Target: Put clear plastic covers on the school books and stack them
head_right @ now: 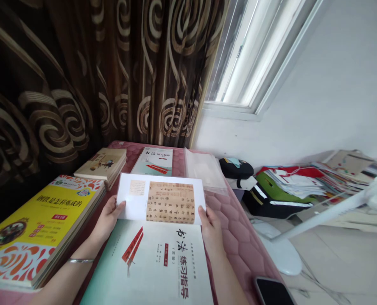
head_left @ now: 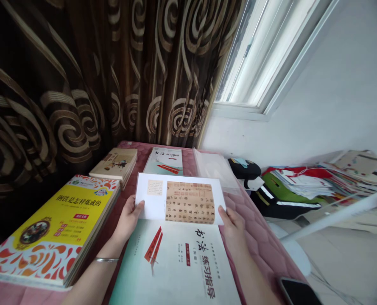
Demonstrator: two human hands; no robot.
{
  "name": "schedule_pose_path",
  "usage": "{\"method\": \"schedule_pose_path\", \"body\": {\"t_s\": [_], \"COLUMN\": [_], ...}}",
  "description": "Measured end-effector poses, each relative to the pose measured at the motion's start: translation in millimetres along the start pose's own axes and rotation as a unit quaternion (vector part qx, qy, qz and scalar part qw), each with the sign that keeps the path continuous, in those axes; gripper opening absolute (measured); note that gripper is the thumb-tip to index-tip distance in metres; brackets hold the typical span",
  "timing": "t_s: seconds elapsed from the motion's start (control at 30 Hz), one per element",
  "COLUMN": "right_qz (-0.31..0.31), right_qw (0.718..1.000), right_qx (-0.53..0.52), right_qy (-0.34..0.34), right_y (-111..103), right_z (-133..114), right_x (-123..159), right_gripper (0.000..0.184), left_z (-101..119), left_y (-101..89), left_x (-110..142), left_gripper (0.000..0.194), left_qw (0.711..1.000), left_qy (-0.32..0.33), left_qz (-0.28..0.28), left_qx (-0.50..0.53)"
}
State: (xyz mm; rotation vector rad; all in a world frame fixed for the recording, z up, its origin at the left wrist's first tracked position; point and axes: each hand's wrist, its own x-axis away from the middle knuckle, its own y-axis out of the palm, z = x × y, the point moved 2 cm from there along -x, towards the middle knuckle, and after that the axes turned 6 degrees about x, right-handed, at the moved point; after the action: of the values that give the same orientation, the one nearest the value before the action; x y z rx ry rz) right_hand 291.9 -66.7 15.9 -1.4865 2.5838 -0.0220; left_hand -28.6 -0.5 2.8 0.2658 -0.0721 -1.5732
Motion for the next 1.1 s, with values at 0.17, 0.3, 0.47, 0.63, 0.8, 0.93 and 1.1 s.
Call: {"method": "schedule_pose_path", "body": {"t_s": [0.17, 0.3, 0.47, 0.63, 0.8, 0.93, 1.1], "right_qz": [0.005, -0.003, -0.006, 0.005, 0.005, -0.004, -0.001], "right_qw": [1.0, 1.0, 0.999, 1.0, 1.0, 0.999, 0.999], "right_qx": [-0.027, 0.008, 0.037, 0.005, 0.027, 0.045, 0.043], "right_qy": [0.0, 0.004, 0.005, 0.005, 0.006, 0.011, 0.012], "right_y": [-0.2, -0.1, 0.0, 0.8, 0.7, 0.7, 0.2], "right_z": [5.5, 4.2, -1.9, -3.9, -3.1, -3.0, -3.2], "right_x": [-1.3, -2.1, -0.2, 2.1, 0.0, -1.4, -0.5], "right_gripper": [0.028, 0.029, 0.03, 0.03, 0.037, 0.043, 0.045], "left_z": [4.7, 8.1, 8.3, 9.7, 11.2, 11.1, 11.1], "left_y": [3.0, 2.6, 2.5, 5.8, 7.2, 7.9, 7.5], "left_x": [0.7, 2.6, 3.3, 3.3, 3.8, 3.9, 3.7], "left_gripper": [0.04, 0.038, 0.039, 0.04, 0.044, 0.044, 0.046], "left_qw": [1.0, 1.0, 1.0, 1.0, 0.999, 0.999, 0.999], "left_qy": [-0.001, -0.007, -0.011, -0.017, -0.028, -0.032, -0.025], "left_qz": [0.01, 0.005, 0.009, 0.012, 0.014, 0.008, 0.021], "left_qx": [-0.008, -0.014, -0.008, 0.01, 0.017, 0.015, -0.005]}}
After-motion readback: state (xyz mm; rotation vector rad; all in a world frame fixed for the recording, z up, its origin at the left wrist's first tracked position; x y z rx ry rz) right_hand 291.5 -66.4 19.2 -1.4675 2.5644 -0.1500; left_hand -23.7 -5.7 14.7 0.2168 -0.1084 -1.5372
